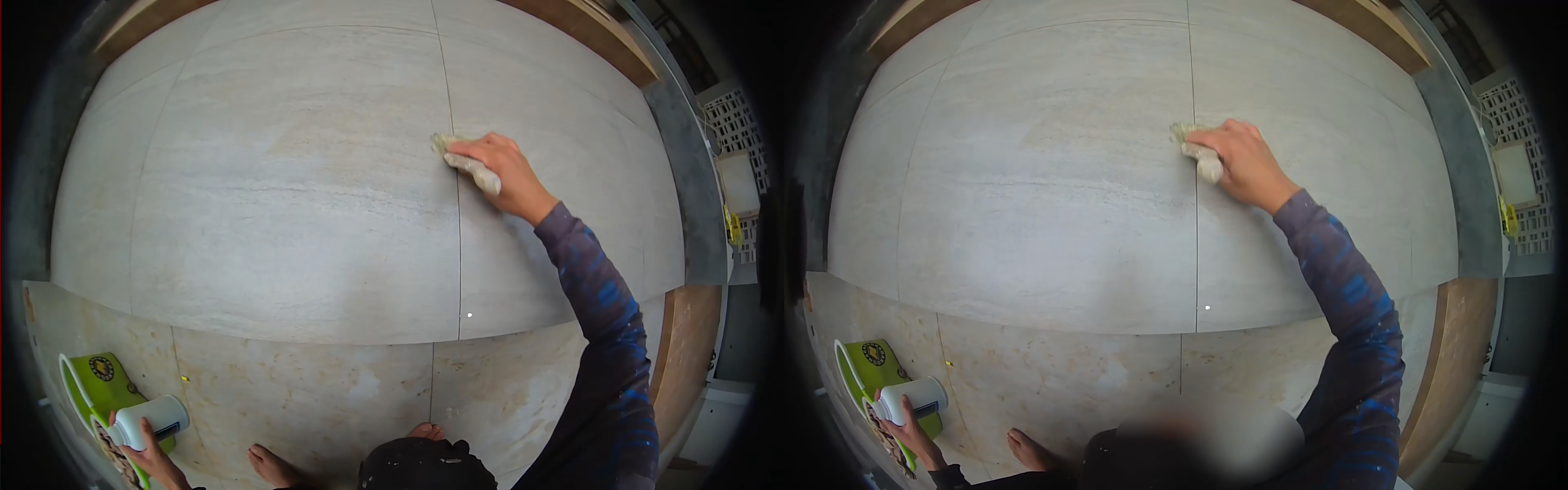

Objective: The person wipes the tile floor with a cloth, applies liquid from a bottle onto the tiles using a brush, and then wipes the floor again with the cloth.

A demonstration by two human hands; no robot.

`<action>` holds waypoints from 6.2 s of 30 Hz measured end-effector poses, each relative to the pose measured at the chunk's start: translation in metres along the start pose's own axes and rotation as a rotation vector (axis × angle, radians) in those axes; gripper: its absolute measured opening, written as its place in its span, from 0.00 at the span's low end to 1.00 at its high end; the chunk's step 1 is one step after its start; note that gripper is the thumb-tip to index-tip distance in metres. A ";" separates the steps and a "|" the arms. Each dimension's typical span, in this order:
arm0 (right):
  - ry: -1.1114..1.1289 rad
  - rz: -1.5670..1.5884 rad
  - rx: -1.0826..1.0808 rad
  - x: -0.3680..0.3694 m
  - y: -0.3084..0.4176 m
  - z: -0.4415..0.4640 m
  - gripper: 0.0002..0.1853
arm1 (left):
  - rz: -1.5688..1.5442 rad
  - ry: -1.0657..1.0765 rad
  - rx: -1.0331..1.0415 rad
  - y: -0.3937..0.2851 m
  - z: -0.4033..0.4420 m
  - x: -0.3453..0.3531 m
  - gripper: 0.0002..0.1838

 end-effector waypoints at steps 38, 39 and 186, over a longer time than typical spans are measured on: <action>0.133 0.178 -0.440 0.217 0.439 0.320 0.20 | -0.113 0.067 -0.035 0.030 -0.008 -0.063 0.41; 0.075 0.265 -0.681 0.226 0.457 0.288 0.20 | -0.104 0.089 -0.024 0.034 -0.006 -0.064 0.41; 0.346 0.074 -0.450 0.015 0.488 0.031 0.21 | 0.066 0.580 -0.191 0.278 0.266 -0.090 0.18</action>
Point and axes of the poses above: each hand's wrist, its own z-axis towards the middle knuckle, its own x-axis out of the palm, y = z × x, the point moved 1 cm from there along z, towards the middle knuckle, and after that the axes turned 4 degrees about y, right-handed, at the moved point
